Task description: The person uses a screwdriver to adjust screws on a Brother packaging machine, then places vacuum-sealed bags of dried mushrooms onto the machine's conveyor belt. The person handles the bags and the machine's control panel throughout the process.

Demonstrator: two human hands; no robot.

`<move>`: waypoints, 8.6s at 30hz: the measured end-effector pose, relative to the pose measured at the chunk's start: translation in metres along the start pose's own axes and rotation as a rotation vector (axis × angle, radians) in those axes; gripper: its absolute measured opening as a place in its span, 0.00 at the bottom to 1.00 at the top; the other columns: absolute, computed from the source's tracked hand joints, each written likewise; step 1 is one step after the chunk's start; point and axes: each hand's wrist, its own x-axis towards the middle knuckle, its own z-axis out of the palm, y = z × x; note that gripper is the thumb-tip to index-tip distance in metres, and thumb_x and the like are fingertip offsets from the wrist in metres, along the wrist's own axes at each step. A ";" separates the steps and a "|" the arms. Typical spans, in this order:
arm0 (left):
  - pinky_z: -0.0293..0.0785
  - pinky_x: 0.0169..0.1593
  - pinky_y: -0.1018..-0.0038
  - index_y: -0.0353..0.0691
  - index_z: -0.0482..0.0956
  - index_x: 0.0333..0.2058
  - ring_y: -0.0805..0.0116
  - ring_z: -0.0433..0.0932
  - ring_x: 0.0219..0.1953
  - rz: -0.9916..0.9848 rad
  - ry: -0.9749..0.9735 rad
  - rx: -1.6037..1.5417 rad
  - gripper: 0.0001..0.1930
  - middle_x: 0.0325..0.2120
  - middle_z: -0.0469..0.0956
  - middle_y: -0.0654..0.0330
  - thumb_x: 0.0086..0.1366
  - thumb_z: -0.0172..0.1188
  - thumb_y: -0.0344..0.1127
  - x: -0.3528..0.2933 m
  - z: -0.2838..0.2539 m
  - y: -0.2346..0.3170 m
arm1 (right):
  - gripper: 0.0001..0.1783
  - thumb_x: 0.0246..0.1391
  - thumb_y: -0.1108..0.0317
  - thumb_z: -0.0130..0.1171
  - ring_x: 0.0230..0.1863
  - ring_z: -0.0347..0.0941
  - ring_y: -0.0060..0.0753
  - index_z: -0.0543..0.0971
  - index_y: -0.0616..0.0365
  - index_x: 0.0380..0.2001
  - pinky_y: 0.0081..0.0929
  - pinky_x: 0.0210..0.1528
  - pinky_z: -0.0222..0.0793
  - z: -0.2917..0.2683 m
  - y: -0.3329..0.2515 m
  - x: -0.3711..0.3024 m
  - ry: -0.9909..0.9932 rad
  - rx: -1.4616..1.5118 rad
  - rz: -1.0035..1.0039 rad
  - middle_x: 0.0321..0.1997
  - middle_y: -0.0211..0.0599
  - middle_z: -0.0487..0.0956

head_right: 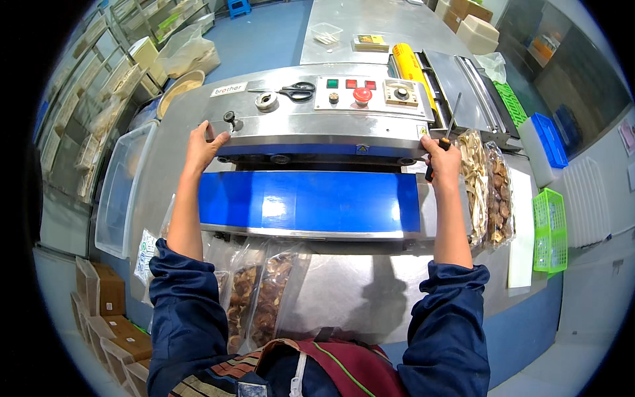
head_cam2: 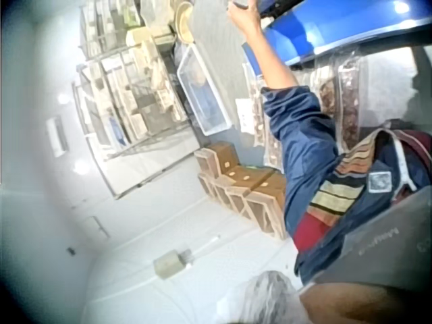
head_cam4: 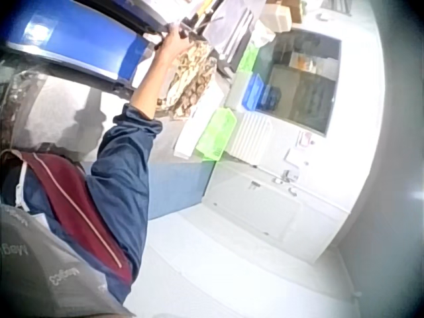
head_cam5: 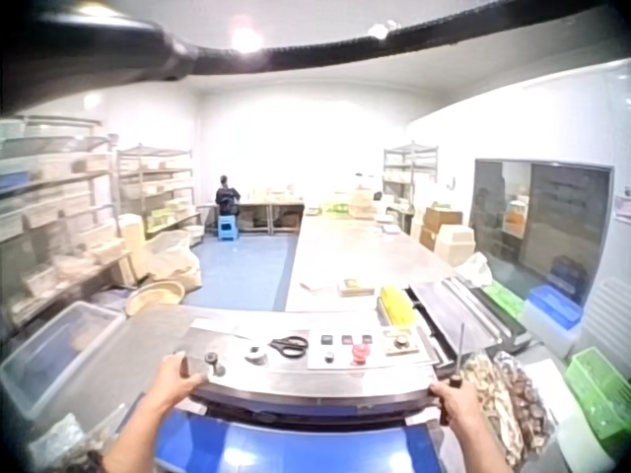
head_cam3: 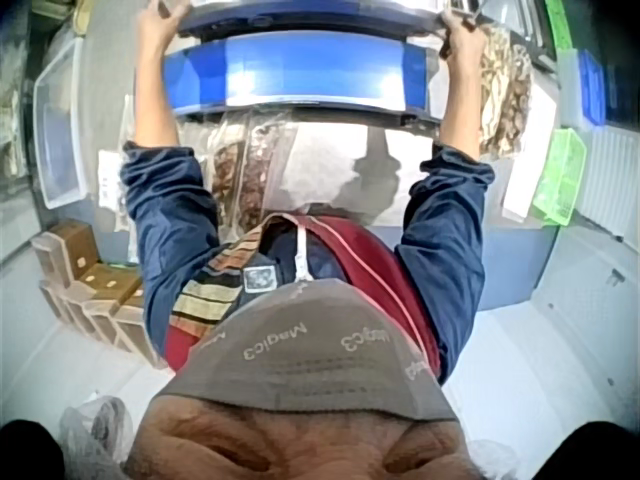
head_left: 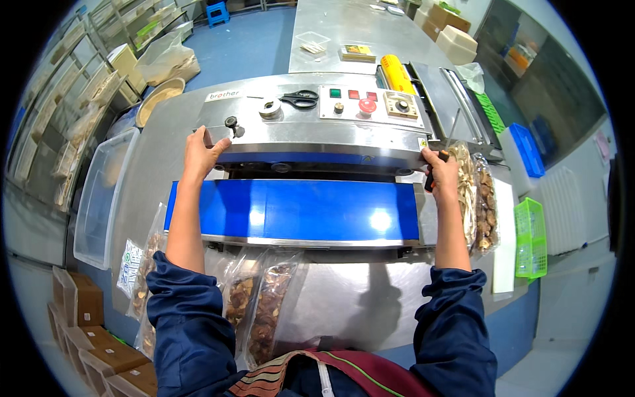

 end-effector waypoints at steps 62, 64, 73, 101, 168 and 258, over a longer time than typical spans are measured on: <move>0.59 0.53 0.65 0.38 0.66 0.50 0.57 0.65 0.51 0.710 0.067 0.291 0.37 0.48 0.69 0.57 0.40 0.70 0.43 -0.035 0.027 0.095 | 0.36 0.25 0.70 0.72 0.43 0.69 0.45 0.71 0.59 0.45 0.35 0.43 0.68 0.005 -0.058 -0.076 -0.184 -0.933 -1.142 0.45 0.41 0.73; 0.64 0.46 0.63 0.40 0.76 0.39 0.57 0.72 0.41 0.670 0.213 0.163 0.18 0.34 0.77 0.58 0.47 0.65 0.36 -0.023 0.023 0.094 | 0.32 0.27 0.71 0.72 0.41 0.69 0.45 0.73 0.60 0.42 0.35 0.41 0.68 -0.008 -0.050 -0.090 -0.149 -0.866 -1.097 0.41 0.42 0.74; 0.71 0.41 0.64 0.45 0.82 0.34 0.54 0.77 0.36 0.307 -0.080 0.045 0.08 0.29 0.79 0.53 0.56 0.57 0.34 0.053 0.066 0.140 | 0.18 0.32 0.74 0.70 0.31 0.68 0.42 0.75 0.63 0.30 0.31 0.34 0.65 -0.039 -0.022 -0.140 -0.160 -0.606 -0.749 0.29 0.41 0.75; 0.72 0.43 0.67 0.37 0.82 0.31 0.55 0.78 0.37 0.150 -0.107 -0.003 0.09 0.31 0.80 0.49 0.53 0.59 0.34 0.084 0.082 0.169 | 0.13 0.35 0.73 0.68 0.29 0.68 0.39 0.77 0.62 0.28 0.31 0.34 0.64 -0.098 0.032 -0.173 -0.032 -0.636 -0.441 0.26 0.38 0.76; 0.75 0.42 0.72 0.34 0.68 0.37 0.67 0.75 0.35 -0.689 0.176 -1.911 0.06 0.31 0.74 0.56 0.62 0.53 0.28 -0.066 0.015 0.088 | 0.16 0.39 0.80 0.52 0.36 0.76 0.31 0.73 0.72 0.36 0.22 0.44 0.72 0.147 -0.159 -0.150 -0.948 0.184 -0.001 0.38 0.45 0.76; 0.71 0.35 0.64 0.37 0.76 0.22 0.54 0.76 0.31 0.302 0.195 -0.098 0.09 0.24 0.76 0.54 0.54 0.60 0.36 -0.006 0.025 0.016 | 0.18 0.40 0.62 0.59 0.29 0.77 0.42 0.77 0.59 0.36 0.33 0.34 0.73 0.294 -0.213 -0.133 -0.844 -0.411 -1.104 0.26 0.45 0.78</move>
